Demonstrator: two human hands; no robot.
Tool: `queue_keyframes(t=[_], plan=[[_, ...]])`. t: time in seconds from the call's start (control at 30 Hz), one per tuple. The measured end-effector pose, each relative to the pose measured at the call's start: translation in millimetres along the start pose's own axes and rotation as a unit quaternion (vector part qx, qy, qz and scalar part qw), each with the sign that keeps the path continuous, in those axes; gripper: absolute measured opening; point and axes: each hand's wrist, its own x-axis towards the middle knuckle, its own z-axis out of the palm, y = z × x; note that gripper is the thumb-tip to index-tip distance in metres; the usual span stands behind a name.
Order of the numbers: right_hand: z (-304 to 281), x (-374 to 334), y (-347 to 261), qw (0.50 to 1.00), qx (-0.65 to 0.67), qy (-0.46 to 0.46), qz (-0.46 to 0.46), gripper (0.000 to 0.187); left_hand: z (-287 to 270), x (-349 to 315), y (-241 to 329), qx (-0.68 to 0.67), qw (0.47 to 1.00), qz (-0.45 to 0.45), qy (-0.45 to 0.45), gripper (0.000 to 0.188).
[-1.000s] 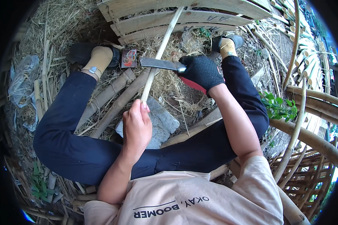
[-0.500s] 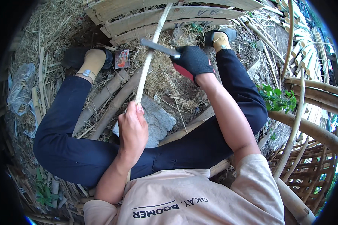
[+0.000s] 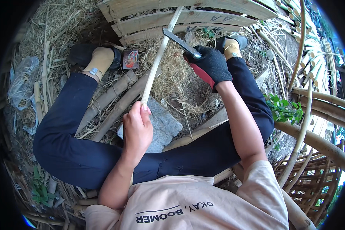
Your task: The person shaves a thin wooden stick using a metal scraping tool.
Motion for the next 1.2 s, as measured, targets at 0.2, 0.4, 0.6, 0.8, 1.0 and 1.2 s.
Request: queue_keyframes(t=[0.2,0.4,0.6,0.8,1.0,1.2], plan=[[3,-15,-31,0.993,-0.038,-0.097,-0.048,0.033,9,-7,-1,-0.012,1.000,0.024,-0.012,0.016],[4,-15,-26,0.990,-0.055,-0.114,-0.056,0.024,15,-7,-4,0.006,0.998,0.057,0.015,0.024],[3,-25,-28,0.986,-0.076,-0.121,-0.086,0.021,11,-6,3,0.004,0.999,0.030,-0.010,0.017],[4,-21,-26,0.988,-0.095,-0.100,-0.070,0.020,12,-9,-3,0.053,0.997,0.055,0.002,0.016],[13,-12,-20,0.989,-0.078,-0.117,-0.054,0.024,14,-8,-2,0.053,0.998,0.038,-0.006,0.016],[13,-8,-16,0.988,-0.095,-0.102,-0.065,0.020,18,-8,-5,0.035,0.997,0.065,0.025,0.023]])
